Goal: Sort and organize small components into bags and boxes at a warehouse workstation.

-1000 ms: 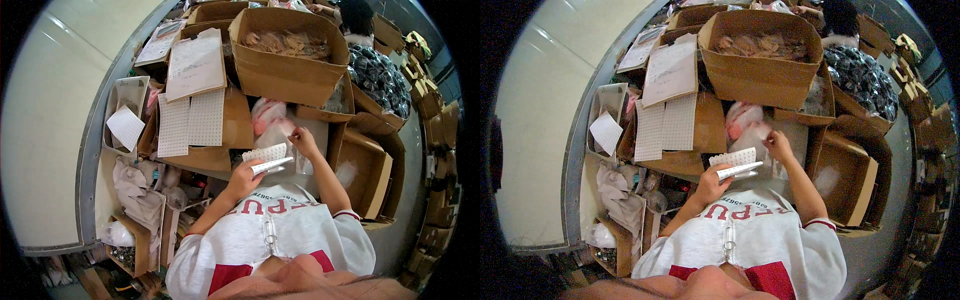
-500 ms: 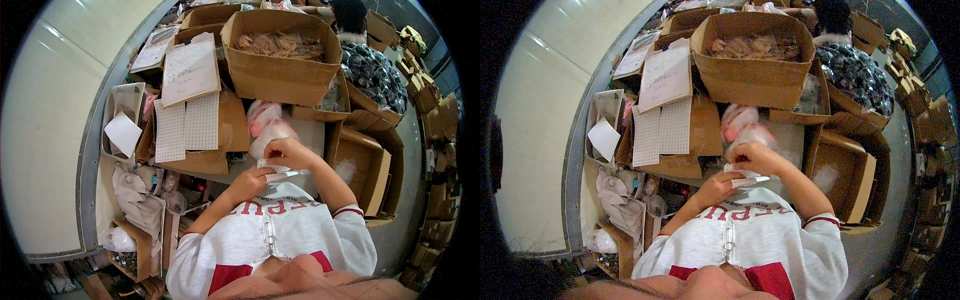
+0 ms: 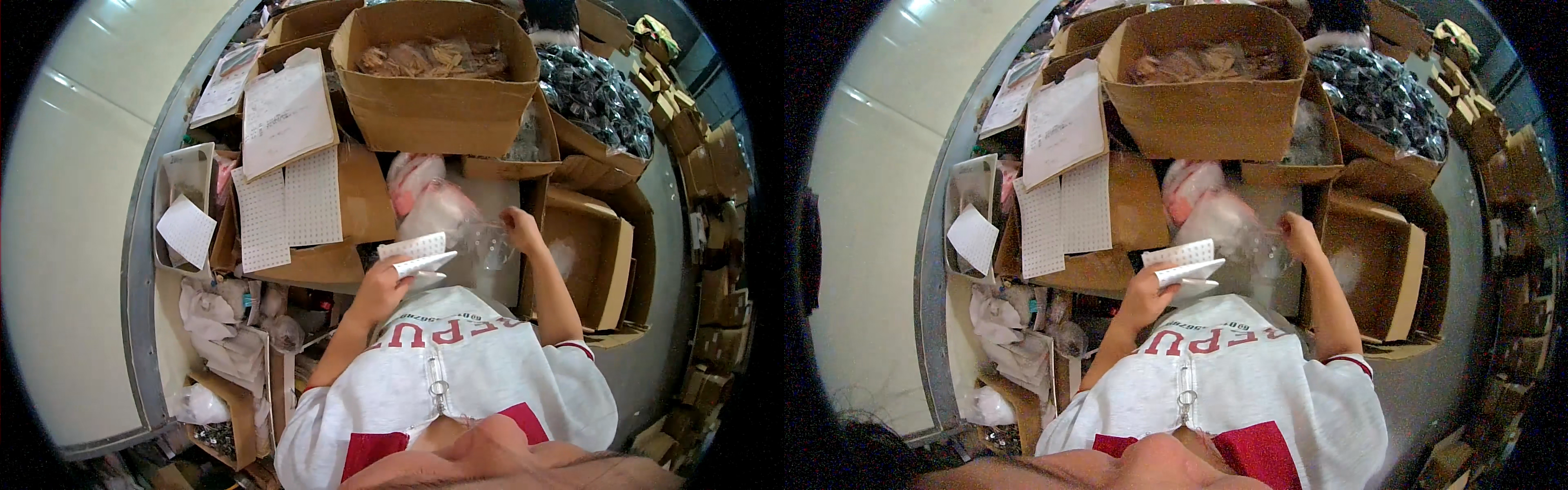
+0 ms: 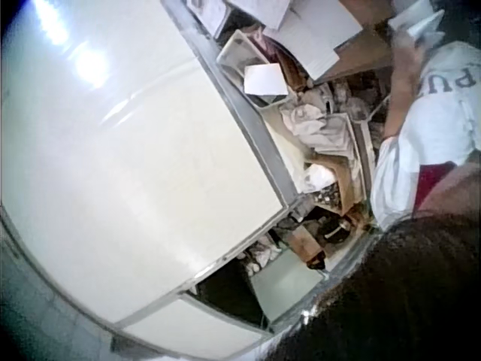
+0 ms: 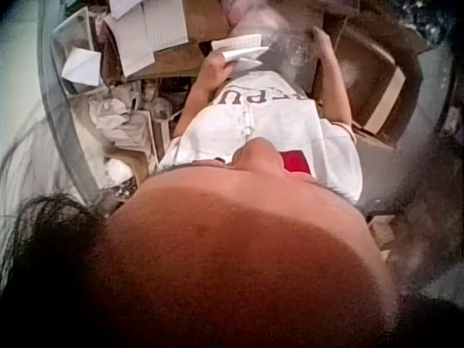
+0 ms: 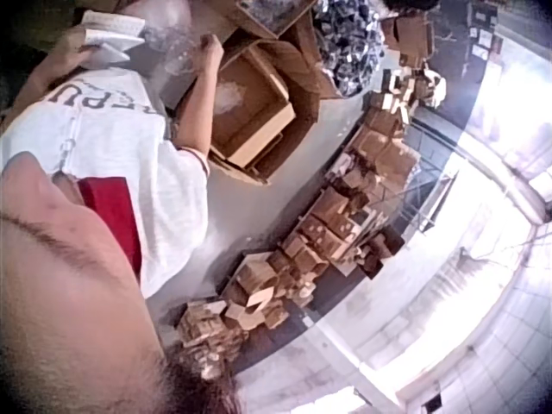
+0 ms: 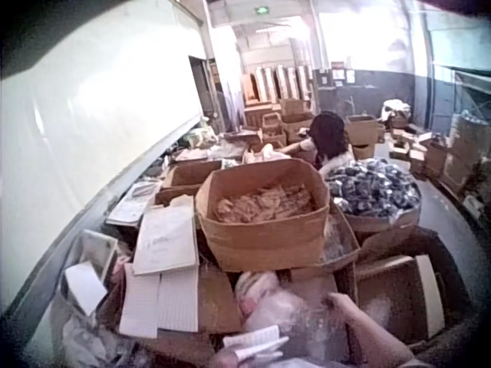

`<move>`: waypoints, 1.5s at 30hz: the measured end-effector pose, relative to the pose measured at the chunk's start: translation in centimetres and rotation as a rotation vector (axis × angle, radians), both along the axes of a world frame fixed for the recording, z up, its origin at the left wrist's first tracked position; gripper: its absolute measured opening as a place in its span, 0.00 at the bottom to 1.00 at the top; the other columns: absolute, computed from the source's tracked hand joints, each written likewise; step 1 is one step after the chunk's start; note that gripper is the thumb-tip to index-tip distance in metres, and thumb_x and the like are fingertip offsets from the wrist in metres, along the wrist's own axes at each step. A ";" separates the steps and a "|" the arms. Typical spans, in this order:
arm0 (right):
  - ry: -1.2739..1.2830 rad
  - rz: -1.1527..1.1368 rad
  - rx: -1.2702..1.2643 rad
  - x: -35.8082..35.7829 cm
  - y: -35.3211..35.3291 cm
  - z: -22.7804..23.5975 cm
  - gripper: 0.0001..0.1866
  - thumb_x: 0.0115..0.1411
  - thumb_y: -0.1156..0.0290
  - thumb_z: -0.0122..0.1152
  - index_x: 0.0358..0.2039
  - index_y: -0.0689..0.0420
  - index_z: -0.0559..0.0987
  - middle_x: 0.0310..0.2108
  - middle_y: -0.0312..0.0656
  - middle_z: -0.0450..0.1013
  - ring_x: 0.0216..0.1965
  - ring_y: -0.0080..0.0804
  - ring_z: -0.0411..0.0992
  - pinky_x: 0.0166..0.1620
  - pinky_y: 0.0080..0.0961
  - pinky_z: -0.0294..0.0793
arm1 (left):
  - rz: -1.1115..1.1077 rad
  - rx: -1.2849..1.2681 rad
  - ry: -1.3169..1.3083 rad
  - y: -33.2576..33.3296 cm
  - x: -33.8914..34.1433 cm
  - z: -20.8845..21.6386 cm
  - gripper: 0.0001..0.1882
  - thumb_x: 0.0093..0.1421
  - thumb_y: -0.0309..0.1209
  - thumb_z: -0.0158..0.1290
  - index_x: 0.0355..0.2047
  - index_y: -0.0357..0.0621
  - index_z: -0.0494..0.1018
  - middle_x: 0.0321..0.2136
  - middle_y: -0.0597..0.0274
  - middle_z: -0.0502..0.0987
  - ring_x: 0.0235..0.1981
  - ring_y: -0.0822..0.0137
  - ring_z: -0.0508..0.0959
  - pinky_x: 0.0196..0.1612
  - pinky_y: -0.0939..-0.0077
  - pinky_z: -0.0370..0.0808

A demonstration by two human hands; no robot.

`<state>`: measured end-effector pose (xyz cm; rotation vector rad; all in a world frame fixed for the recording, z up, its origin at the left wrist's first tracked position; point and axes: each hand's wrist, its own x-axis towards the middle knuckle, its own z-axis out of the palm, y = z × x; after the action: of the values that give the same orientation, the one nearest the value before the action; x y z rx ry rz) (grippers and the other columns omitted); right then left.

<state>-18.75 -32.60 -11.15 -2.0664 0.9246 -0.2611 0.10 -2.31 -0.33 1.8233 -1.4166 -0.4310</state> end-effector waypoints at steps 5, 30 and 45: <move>0.158 0.072 -0.102 -1.5 1.5 -5.1 0.21 0.44 0.88 0.49 0.41 0.58 0.72 0.42 0.56 0.66 0.46 0.56 0.66 0.49 0.40 0.68 | 0.096 0.011 0.038 -0.1 0.2 0.3 0.14 0.49 0.24 0.59 0.38 0.36 0.76 0.41 0.50 0.77 0.42 0.51 0.77 0.46 0.65 0.73; 0.576 0.257 -0.337 3.5 0.5 -3.5 0.24 0.50 0.66 0.61 0.46 0.63 0.68 0.37 0.58 0.75 0.42 0.54 0.73 0.44 0.42 0.74 | 0.152 -0.021 0.032 1.0 0.4 0.1 0.15 0.48 0.23 0.61 0.38 0.37 0.76 0.40 0.52 0.78 0.41 0.54 0.79 0.45 0.68 0.75; 0.446 0.063 -0.266 3.5 -0.3 -4.1 0.27 0.41 0.56 0.70 0.40 0.57 0.77 0.47 0.54 0.68 0.50 0.54 0.67 0.52 0.43 0.68 | 0.183 -0.016 0.019 1.1 0.1 0.6 0.13 0.49 0.24 0.60 0.37 0.36 0.76 0.40 0.52 0.77 0.40 0.51 0.77 0.45 0.66 0.74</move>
<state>-15.23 -32.92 -15.30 -2.4515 1.1323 0.1263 0.20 -1.17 0.25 1.9107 -1.2238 -0.3413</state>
